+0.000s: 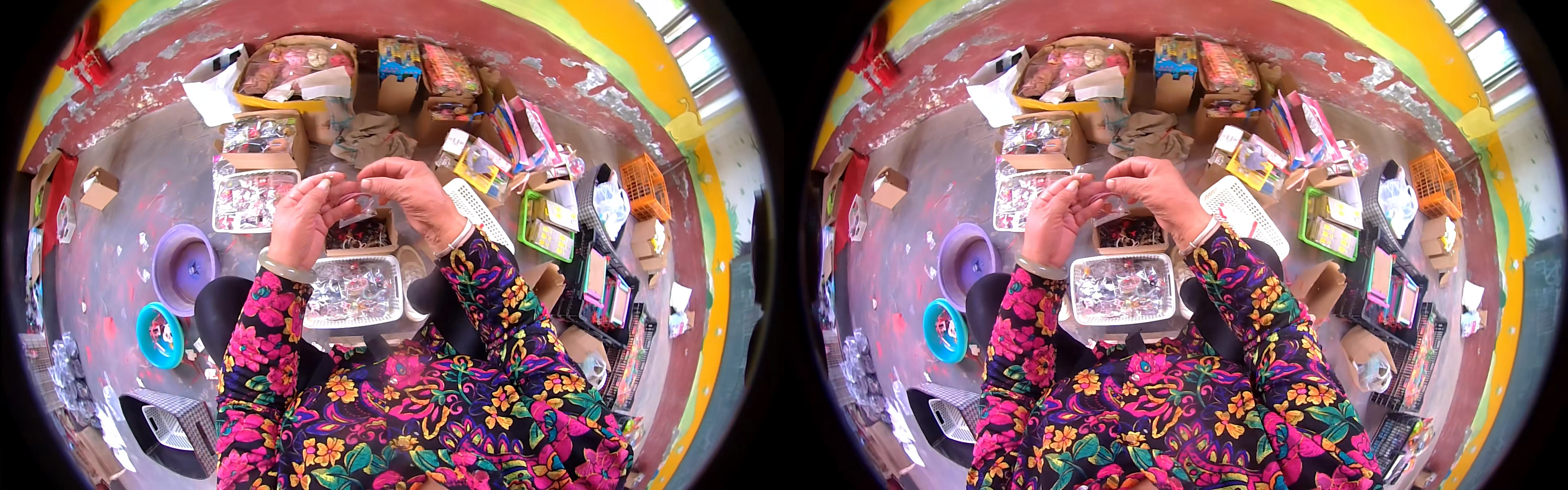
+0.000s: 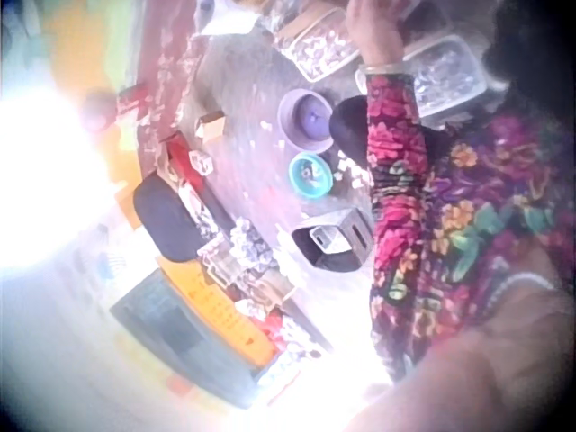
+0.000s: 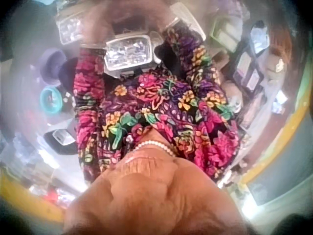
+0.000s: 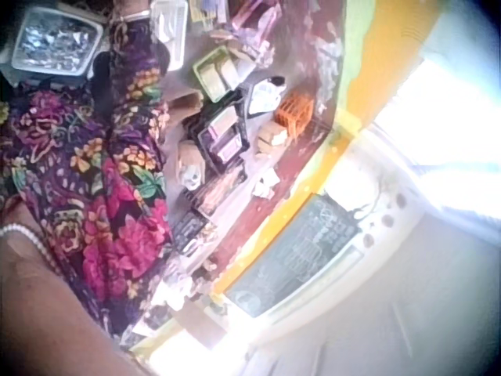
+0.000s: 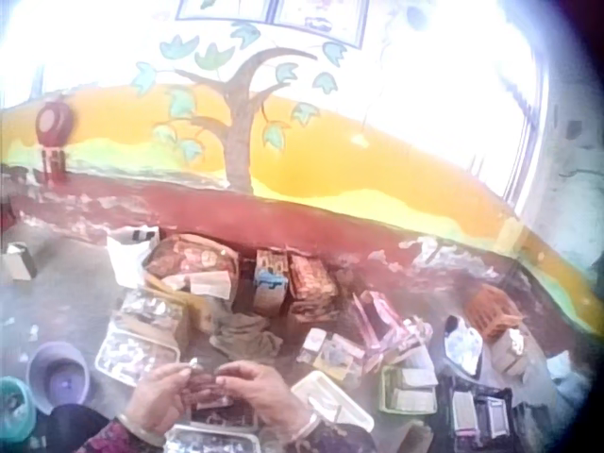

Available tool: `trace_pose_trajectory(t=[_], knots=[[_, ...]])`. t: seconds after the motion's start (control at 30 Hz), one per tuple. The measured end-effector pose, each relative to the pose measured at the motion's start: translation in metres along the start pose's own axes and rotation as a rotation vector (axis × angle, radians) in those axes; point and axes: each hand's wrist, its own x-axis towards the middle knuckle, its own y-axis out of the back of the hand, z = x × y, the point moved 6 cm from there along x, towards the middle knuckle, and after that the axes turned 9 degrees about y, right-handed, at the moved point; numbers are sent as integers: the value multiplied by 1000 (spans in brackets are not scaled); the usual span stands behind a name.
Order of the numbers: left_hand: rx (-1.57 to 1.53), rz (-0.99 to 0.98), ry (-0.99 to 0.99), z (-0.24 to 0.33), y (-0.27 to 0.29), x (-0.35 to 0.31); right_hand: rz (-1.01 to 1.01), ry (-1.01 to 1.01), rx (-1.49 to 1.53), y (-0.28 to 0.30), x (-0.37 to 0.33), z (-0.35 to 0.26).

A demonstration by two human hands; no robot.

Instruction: The person sits on the floor and repeatedly picks up small trinkets, places them into clear plastic bags, and seals the bags. The person handles various small items, including red and black objects, and places the packaged items into a white basket.

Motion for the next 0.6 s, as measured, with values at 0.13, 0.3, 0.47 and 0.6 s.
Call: trace_pose_trajectory(t=[0.13,0.3,0.47,0.6], knots=[[-11,32,14,1,3,-4,32,9,93,-3,2,6],[33,120,26,-6,5,1,12,31,90,-4,0,6],[68,139,79,-13,16,2,12,31,16,-2,-3,8],[130,142,111,-12,12,-3,29,6,-22,0,-6,1]])
